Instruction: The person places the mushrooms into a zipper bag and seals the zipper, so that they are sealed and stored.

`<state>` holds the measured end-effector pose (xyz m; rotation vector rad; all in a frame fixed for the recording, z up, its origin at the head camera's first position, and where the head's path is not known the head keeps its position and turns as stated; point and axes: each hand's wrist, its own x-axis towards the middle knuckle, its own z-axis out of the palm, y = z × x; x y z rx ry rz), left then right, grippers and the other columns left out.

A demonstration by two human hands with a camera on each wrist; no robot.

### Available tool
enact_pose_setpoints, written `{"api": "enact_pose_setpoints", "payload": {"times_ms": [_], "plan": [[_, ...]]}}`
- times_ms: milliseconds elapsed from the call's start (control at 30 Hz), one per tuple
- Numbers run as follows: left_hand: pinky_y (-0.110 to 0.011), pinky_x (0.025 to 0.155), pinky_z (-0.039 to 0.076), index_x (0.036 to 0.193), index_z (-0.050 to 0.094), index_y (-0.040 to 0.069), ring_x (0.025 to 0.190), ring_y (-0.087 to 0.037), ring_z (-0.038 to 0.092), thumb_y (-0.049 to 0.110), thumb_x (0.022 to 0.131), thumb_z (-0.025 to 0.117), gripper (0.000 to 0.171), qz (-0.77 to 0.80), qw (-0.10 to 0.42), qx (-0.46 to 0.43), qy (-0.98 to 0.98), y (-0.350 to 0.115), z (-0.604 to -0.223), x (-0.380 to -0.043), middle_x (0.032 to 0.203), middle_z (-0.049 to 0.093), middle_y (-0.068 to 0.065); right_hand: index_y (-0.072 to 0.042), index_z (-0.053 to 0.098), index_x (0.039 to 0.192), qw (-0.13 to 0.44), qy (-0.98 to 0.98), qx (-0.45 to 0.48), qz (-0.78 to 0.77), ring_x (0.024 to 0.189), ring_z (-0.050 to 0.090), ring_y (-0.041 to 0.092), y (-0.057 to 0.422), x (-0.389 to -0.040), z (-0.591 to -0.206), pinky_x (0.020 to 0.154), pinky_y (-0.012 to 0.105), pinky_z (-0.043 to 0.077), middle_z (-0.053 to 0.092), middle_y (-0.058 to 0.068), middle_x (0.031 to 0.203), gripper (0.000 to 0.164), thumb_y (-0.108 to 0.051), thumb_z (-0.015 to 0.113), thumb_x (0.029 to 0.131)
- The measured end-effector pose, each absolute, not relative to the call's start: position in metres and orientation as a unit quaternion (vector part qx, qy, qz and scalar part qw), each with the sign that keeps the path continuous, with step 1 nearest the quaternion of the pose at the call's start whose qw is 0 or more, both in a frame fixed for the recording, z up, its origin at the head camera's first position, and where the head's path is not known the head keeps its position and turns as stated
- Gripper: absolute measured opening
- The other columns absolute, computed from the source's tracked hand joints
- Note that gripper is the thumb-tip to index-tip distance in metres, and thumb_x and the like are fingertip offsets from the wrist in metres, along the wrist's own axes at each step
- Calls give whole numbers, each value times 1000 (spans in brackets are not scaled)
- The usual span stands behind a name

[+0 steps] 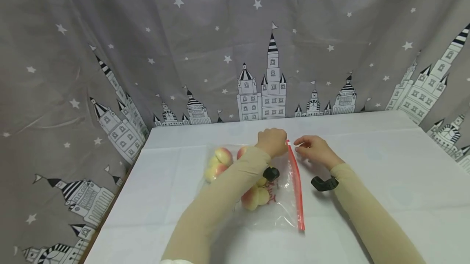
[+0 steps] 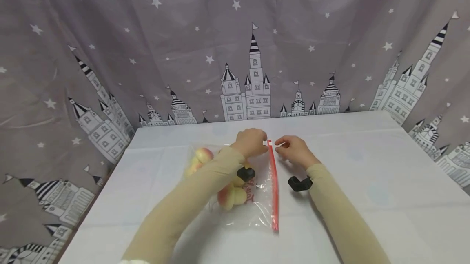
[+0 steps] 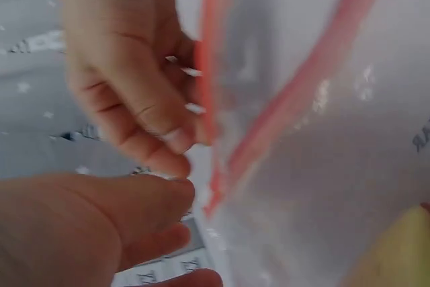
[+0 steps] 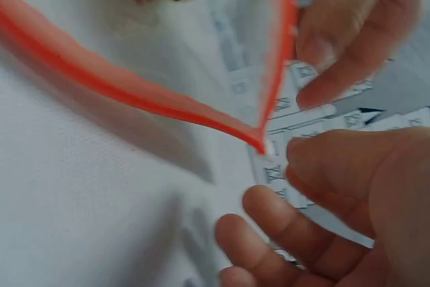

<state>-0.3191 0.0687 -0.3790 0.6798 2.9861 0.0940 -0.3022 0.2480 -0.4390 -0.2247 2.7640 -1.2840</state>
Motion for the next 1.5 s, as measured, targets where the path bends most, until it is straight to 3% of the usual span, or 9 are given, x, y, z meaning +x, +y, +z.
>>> {"api": "enact_pose_setpoints", "payload": {"times_ms": [500, 600, 833, 1133, 1500], "plan": [[-44, 90, 53, 113, 74, 18, 103, -26, 69, 29, 99, 58, 24, 10, 35, 186, 982, 86, -407, -329, 116, 75, -6, 2, 71, 115, 27, 919, -92, -383, 68, 63, 14, 238, -325, -451, 62, 26, 50, 74, 19, 94, 28, -4, 63, 88], [-44, 89, 54, 112, 75, 18, 102, -26, 69, 30, 98, 59, 25, 6, 22, 186, 982, 86, -413, -329, 114, 75, -7, 2, 73, 113, 12, 925, -107, -363, 72, 64, 17, 236, -327, -452, 67, 29, 52, 74, 20, 96, 29, -3, 64, 86], [-44, 85, 54, 106, 77, 15, 98, -27, 69, 27, 96, 60, 23, 8, 9, 180, 984, 86, -425, -328, 109, 76, -8, 3, 76, 106, -19, 936, -143, -320, 98, 71, 35, 231, -330, -454, 93, 49, 55, 77, 21, 103, 25, -4, 65, 85], [-45, 81, 54, 99, 77, 14, 96, -28, 69, 26, 93, 63, 19, 24, -4, 176, 984, 86, -436, -330, 105, 75, -9, 0, 79, 99, -36, 946, -122, -298, 84, 67, 27, 228, -333, -457, 82, 43, 54, 77, 16, 94, 20, -6, 67, 83], [-46, 83, 54, 102, 77, 14, 99, -28, 69, 29, 92, 66, 21, 38, 3, 153, 988, 87, -437, -331, 108, 75, -9, -2, 79, 102, -13, 945, -91, -315, 85, 63, 26, 228, -336, -460, 82, 40, 51, 75, 16, 97, 22, -10, 67, 86]]}}
